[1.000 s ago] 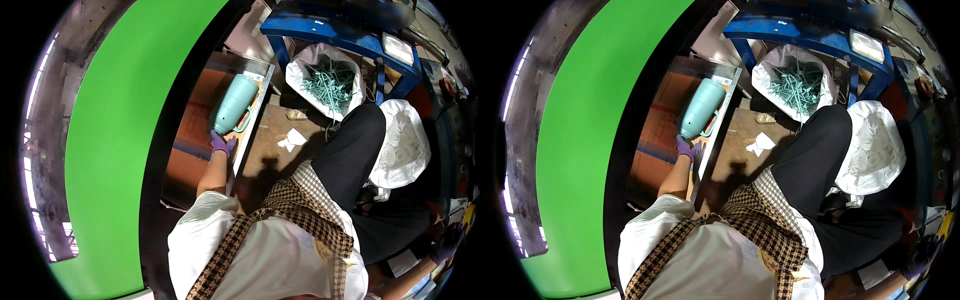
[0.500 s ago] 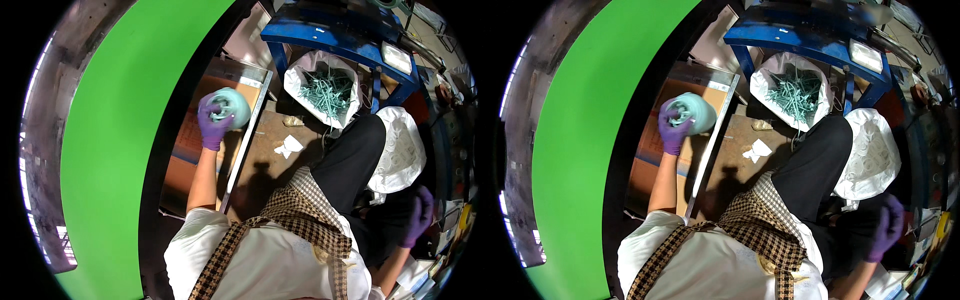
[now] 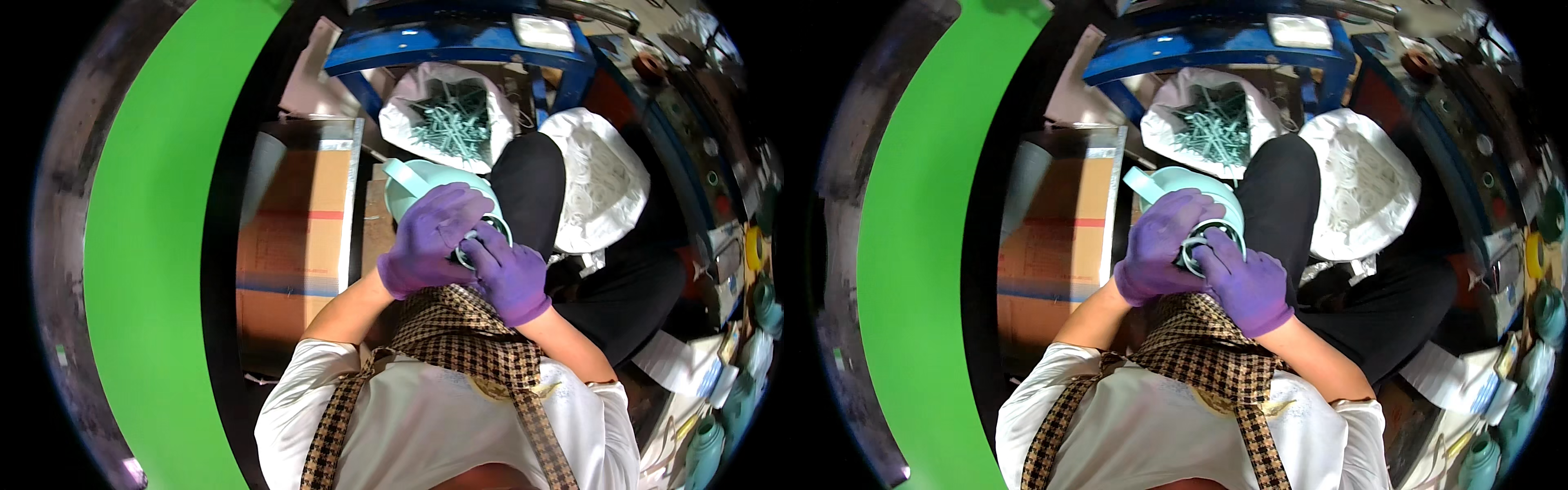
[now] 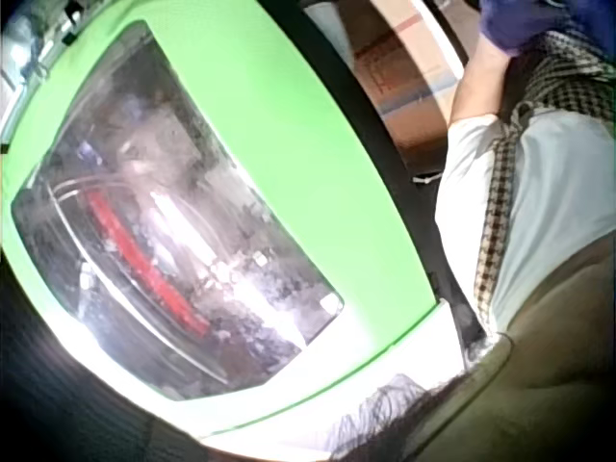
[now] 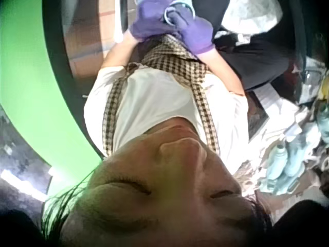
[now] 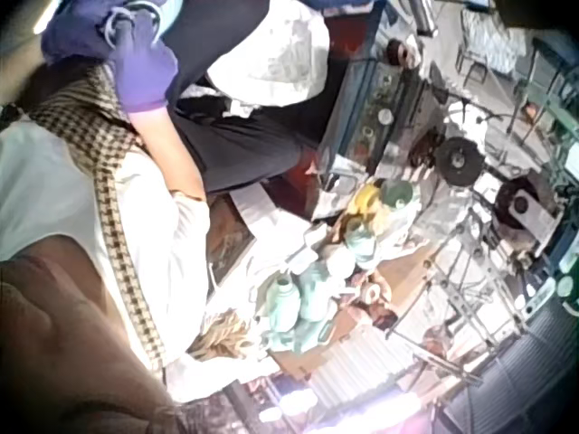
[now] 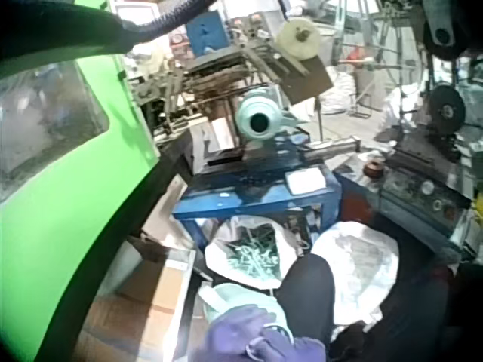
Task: The person assembles light green plastic water containers by inserting a white plastic ring into the neck and attaching a beige handle. The person repeatedly picks up a container, inserts the ring, attaches the handle, and places the finished unit on a nearby table.
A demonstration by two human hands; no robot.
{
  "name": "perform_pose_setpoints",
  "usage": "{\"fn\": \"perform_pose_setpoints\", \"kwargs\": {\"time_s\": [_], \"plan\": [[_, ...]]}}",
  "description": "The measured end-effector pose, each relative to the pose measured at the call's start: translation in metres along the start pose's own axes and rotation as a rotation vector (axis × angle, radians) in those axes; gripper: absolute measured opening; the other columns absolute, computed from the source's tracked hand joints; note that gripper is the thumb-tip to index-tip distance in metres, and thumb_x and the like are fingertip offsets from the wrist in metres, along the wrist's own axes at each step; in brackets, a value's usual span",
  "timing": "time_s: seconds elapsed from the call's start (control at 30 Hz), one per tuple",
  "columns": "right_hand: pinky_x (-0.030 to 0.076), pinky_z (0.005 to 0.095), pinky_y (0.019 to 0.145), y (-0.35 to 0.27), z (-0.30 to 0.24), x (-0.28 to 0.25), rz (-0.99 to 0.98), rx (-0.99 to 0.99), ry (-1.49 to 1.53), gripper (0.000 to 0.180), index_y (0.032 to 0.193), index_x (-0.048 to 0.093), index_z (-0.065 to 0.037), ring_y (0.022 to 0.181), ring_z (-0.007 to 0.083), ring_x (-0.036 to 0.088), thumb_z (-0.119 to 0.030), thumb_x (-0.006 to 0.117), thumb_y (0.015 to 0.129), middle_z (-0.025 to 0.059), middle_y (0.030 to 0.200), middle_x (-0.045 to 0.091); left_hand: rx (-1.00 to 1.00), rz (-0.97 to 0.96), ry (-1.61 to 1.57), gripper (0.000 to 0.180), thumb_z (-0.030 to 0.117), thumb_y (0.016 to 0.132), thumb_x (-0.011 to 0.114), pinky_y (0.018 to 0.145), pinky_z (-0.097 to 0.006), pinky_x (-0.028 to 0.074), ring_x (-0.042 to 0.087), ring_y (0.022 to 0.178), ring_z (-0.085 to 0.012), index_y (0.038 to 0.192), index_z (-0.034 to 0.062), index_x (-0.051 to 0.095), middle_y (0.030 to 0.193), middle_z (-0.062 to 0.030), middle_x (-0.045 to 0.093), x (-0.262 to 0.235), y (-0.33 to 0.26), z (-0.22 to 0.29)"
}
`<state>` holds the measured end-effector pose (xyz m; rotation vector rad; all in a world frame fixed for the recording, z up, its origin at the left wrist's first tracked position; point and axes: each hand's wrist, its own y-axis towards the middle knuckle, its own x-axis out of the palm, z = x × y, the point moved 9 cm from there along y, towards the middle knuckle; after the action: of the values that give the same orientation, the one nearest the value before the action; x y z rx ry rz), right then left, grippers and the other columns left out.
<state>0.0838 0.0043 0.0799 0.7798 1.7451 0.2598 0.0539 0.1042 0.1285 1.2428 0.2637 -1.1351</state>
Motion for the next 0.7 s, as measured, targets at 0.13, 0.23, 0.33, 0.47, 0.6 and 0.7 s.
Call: {"fn": "perform_pose_setpoints", "kwargs": {"time_s": [0.13, 0.23, 0.33, 0.47, 0.6, 0.7], "plan": [[0.051, 0.0368, 0.056, -0.007, 0.014, 0.009, -0.078, 0.083, 0.174, 0.030, 0.103, 0.065, -0.019, 0.062, 0.0228, 0.064, -0.017, 0.073, 0.075, 0.0028, 0.092, 0.061, 0.072, -0.105, 0.017, 0.078, 0.030, 0.053, 0.091, 0.090, -0.047, 0.053, 0.065, 0.103, -0.0388, 0.120, 0.0014, 0.064, 0.112, -0.0158, 0.067, 0.019, 0.006, 0.009], [0.051, 0.0406, 0.059, -0.013, 0.016, 0.007, -0.082, 0.129, 0.255, 0.027, 0.101, 0.065, -0.017, 0.065, 0.0261, 0.066, -0.017, 0.073, 0.076, 0.0053, 0.089, 0.059, 0.085, -0.053, -0.025, 0.080, 0.029, 0.050, 0.091, 0.092, -0.048, 0.053, 0.064, 0.106, -0.0389, 0.121, 0.0027, 0.064, 0.116, -0.0148, 0.066, 0.017, 0.007, 0.012], [0.052, 0.0419, 0.059, -0.018, 0.016, 0.007, -0.077, 0.151, 0.195, 0.026, 0.101, 0.066, -0.017, 0.066, 0.0281, 0.066, -0.017, 0.073, 0.076, 0.0057, 0.089, 0.059, 0.067, -0.131, -0.018, 0.079, 0.024, 0.051, 0.090, 0.094, -0.048, 0.052, 0.063, 0.108, -0.0401, 0.123, 0.0033, 0.063, 0.119, -0.0158, 0.065, 0.024, 0.005, 0.006], [0.054, 0.0429, 0.064, -0.016, 0.016, 0.018, -0.144, 0.121, 0.122, 0.026, 0.106, 0.064, -0.015, 0.072, 0.0315, 0.068, -0.022, 0.068, 0.081, 0.0095, 0.106, 0.066, 0.019, -0.246, 0.006, 0.075, 0.028, 0.061, 0.088, 0.103, -0.051, 0.046, 0.060, 0.115, -0.0411, 0.127, 0.0044, 0.061, 0.123, -0.0166, 0.064, 0.033, 0.002, 0.003], [0.056, 0.0457, 0.072, -0.037, 0.042, 0.031, -0.401, 0.188, 0.279, 0.044, 0.130, 0.055, -0.017, 0.088, 0.0358, 0.068, -0.020, 0.064, 0.087, 0.0138, 0.119, 0.066, 0.052, -0.347, 0.282, 0.066, 0.058, 0.080, 0.067, 0.115, -0.062, 0.025, 0.062, 0.113, -0.0342, 0.119, 0.0048, 0.064, 0.112, -0.0144, 0.067, 0.049, 0.008, 0.007], [0.057, 0.0446, 0.081, -0.079, 0.043, -0.065, 0.095, -0.064, 0.238, 0.056, 0.136, 0.057, -0.020, 0.095, 0.0348, 0.068, -0.023, 0.070, 0.081, 0.0175, 0.133, 0.060, 0.015, -0.106, 0.447, 0.085, 0.043, 0.064, 0.088, 0.118, -0.060, 0.026, 0.047, 0.131, -0.0420, 0.134, 0.0054, 0.058, 0.136, -0.0146, 0.056, 0.029, 0.013, 0.012]]}}
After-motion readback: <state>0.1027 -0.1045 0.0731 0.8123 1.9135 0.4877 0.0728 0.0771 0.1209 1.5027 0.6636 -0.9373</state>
